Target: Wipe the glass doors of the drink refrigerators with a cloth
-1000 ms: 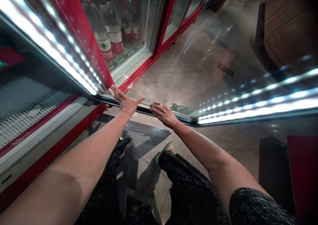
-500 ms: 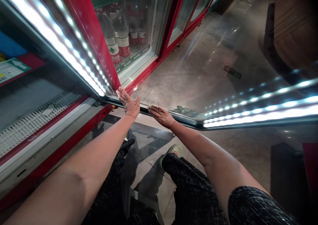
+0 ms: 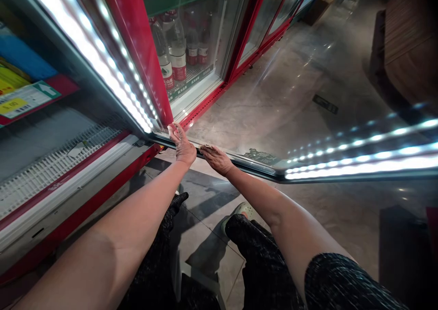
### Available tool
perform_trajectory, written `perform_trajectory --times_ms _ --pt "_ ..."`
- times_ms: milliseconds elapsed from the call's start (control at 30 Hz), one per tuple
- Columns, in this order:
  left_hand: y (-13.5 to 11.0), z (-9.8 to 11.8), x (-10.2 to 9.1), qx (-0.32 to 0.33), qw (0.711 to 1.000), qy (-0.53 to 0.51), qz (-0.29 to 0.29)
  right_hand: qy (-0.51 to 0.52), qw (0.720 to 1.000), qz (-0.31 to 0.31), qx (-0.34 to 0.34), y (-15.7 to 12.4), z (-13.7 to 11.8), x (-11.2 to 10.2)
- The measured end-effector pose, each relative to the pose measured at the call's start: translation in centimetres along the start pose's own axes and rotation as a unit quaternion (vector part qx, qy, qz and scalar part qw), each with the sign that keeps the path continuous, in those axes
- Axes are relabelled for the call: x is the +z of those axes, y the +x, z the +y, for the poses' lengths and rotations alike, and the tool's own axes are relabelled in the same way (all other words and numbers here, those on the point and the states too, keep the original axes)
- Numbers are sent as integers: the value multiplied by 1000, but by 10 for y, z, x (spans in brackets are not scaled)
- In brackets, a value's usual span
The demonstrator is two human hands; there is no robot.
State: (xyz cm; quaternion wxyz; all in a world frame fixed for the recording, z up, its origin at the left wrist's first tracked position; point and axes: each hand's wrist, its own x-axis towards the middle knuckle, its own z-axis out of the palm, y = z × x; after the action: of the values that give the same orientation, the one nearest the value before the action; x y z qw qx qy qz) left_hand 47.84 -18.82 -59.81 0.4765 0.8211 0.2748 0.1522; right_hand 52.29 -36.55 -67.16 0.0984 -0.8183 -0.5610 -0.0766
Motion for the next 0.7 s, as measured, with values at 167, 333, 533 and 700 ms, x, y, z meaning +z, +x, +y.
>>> perform_trajectory --times_ms 167,333,533,700 --pt "0 -5 -1 6 1000 -10 4 -14 999 43 -7 31 -2 -39" --pt "2 -12 -3 24 999 -23 13 -15 999 42 -7 41 -10 -17" --pt "3 -10 -8 16 1000 -12 -7 -5 1000 -20 -21 25 -5 4" --pt "0 2 -10 -12 1000 1 -29 -54 998 28 -10 9 8 -60"
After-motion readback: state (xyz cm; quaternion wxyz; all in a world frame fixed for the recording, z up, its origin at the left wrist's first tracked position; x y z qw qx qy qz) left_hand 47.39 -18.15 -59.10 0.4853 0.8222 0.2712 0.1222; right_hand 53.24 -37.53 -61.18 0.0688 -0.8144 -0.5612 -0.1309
